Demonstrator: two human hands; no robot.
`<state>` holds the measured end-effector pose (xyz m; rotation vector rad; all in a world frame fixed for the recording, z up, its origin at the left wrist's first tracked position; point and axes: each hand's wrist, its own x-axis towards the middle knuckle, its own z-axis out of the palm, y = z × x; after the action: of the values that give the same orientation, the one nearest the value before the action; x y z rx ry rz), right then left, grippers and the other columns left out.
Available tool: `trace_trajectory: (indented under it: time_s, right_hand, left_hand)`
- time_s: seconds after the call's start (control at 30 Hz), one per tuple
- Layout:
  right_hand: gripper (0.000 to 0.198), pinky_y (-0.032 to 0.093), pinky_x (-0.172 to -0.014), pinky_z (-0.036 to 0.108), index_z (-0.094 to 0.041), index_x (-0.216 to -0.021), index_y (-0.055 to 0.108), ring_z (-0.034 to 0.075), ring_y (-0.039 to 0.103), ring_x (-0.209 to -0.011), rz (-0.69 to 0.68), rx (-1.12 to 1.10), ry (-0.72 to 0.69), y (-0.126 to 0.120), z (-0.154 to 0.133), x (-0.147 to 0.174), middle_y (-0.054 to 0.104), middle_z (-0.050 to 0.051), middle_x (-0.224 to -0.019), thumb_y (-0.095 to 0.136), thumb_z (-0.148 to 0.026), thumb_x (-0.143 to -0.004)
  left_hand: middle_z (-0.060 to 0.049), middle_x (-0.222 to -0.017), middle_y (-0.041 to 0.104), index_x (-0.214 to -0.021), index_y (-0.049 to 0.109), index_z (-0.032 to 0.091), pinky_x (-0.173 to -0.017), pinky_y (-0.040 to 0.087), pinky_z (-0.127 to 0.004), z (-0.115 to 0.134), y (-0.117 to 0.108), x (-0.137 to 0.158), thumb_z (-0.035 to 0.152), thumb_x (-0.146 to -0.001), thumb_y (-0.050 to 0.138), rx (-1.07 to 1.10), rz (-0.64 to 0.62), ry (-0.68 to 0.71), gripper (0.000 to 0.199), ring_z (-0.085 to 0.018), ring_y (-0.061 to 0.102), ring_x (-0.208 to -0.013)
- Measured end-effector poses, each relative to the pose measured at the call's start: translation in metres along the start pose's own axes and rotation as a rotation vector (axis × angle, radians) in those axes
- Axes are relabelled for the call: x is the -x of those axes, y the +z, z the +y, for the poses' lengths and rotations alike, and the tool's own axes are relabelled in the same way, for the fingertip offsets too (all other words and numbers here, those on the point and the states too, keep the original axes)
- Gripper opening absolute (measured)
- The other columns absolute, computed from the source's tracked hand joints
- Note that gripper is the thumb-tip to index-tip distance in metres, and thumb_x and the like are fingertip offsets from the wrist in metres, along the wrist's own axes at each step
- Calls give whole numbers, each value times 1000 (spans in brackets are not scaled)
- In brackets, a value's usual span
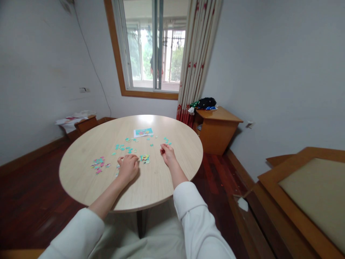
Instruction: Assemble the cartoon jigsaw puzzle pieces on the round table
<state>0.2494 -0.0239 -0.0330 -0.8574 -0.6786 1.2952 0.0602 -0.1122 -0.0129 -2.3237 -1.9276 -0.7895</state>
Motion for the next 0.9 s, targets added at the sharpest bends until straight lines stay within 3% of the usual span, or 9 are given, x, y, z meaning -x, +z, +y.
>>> trace_trajectory:
  time_s: [0.27, 0.67, 0.8, 0.9]
  right_hand:
    - [25, 38, -44, 19, -20, -67, 54, 7, 47, -46, -5, -25, 3, -2, -1, 1, 52, -6, -49, 78, -22, -58]
    - [28, 39, -43, 19, -20, -68, 54, 8, 48, -46, -11, -44, 1, -3, -2, 2, 51, -7, -50, 79, -23, -57]
    - [28, 40, -44, 18, -20, -69, 53, 7, 48, -46, -20, -52, 3, -3, -2, 1, 51, -7, -49, 79, -22, -60]
    - [27, 39, -44, 18, -20, -68, 54, 6, 48, -45, -19, -68, 6, -3, -1, 0, 52, -7, -49, 79, -21, -60]
  left_hand:
    - [-5, -121, 66, -94, 68, 25, -101, 23, -54, -4, 1, -1, 11, -81, 38, 4, -74, 33, 36, -25, 50, -116]
    - [-7, -125, 63, -108, 65, 25, -101, 22, -57, -1, 5, 3, 11, -80, 38, -69, -183, 165, 41, -28, 48, -119]
    - [-7, -127, 62, -107, 64, 26, -103, 20, -55, 1, 4, 4, 12, -81, 37, -31, -130, 161, 40, -26, 49, -117]
    - [-9, -122, 64, -100, 67, 23, -101, 23, -51, 1, 1, 3, 11, -82, 37, -11, -53, 79, 37, -25, 51, -115]
